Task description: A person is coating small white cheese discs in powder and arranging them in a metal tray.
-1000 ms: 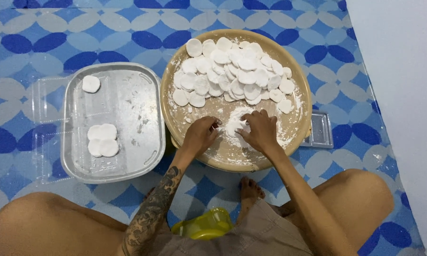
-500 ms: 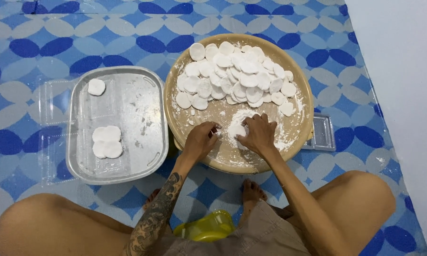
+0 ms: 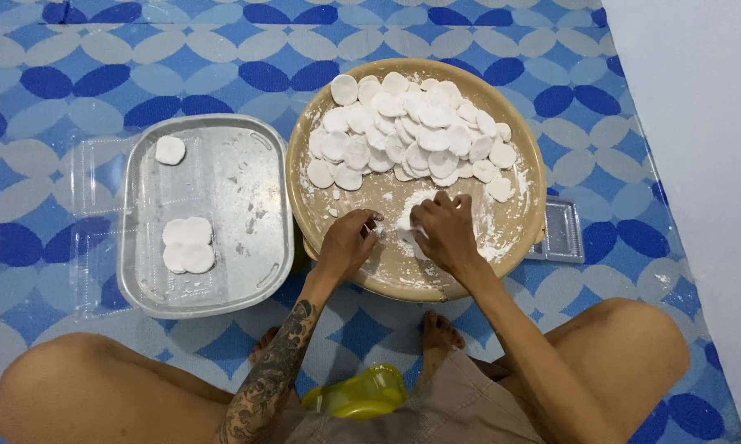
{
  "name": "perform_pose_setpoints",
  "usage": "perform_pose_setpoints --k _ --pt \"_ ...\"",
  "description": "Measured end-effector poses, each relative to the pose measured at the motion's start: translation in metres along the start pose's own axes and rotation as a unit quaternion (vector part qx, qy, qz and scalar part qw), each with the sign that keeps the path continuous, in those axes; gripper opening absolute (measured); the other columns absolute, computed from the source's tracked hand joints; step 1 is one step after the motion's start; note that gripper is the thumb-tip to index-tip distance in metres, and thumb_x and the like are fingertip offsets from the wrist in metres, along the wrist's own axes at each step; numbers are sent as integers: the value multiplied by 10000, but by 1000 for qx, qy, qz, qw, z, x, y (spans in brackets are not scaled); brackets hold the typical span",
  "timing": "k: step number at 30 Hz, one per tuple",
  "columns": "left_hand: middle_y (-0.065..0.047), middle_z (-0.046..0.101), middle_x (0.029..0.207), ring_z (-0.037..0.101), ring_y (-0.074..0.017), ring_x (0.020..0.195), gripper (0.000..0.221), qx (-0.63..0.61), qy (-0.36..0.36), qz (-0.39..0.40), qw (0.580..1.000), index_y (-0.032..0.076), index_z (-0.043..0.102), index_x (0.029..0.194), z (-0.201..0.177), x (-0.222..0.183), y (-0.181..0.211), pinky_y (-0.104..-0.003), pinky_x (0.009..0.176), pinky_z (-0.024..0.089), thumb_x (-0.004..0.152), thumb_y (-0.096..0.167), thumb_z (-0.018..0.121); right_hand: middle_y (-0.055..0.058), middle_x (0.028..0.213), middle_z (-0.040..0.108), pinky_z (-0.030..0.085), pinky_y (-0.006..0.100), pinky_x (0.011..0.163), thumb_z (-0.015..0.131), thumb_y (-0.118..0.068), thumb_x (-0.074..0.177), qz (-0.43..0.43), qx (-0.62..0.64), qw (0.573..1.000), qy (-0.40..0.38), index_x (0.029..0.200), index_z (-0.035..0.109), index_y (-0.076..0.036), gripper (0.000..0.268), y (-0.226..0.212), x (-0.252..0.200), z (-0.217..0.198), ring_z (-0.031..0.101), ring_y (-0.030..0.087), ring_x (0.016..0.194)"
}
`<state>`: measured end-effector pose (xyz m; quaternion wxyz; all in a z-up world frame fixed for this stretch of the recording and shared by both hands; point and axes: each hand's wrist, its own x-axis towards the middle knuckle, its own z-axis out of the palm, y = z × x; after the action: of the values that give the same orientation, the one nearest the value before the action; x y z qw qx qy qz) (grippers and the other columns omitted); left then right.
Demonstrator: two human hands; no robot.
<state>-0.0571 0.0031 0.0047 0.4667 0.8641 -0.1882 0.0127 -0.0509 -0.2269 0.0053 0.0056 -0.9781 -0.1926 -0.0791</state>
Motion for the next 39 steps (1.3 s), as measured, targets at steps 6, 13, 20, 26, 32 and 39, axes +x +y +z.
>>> perform_pose_setpoints --k 6,13,20,26,32,39 --pt "-172 709 866 724 -407 796 244 23 -3 -6 1000 62 714 1059 4 -1 -7 -501 673 566 815 71 711 -53 1010 724 379 508 988 848 -301 749 26 55 990 -127 983 721 -271 267 3 -5 -13 568 206 1067" --pt "-119 565 1090 603 -354 1092 461 163 -102 30 981 104 632 1259 46 25 -23 -454 816 583 814 136 746 -21 1014 712 410 529 965 832 -323 777 113 76 979 -148 1046 736 -252 294 22 -9 -1 572 244 1060" --pt "-104 501 1085 551 -342 1081 502 230 -157 73 958 87 680 1193 54 42 -5 -430 803 551 720 165 829 -12 1047 705 412 533 951 820 -294 771 152 105 969 -164 1088 741 -254 329 22 -9 6 570 254 1084" --pt "-122 474 1147 526 -358 1131 554 175 -144 54 973 80 586 1116 66 46 -18 -456 855 543 646 130 874 -7 1056 697 433 553 943 798 -298 800 152 144 966 -152 1105 746 -256 312 18 -7 -3 565 273 1109" --pt "-156 505 1148 529 -390 1148 604 69 -109 60 990 70 551 1189 43 34 0 -471 920 506 680 117 873 -1 1049 691 459 548 924 761 -298 855 127 158 970 -131 1007 761 -250 158 21 -8 0 565 281 1107" --pt "-137 672 1062 636 -368 1049 205 -83 -8 116 990 97 673 1048 46 29 -25 -467 936 493 860 112 753 -15 1127 673 414 525 922 740 -234 875 131 253 958 -33 1104 726 -224 229 28 -12 -31 529 271 1156"
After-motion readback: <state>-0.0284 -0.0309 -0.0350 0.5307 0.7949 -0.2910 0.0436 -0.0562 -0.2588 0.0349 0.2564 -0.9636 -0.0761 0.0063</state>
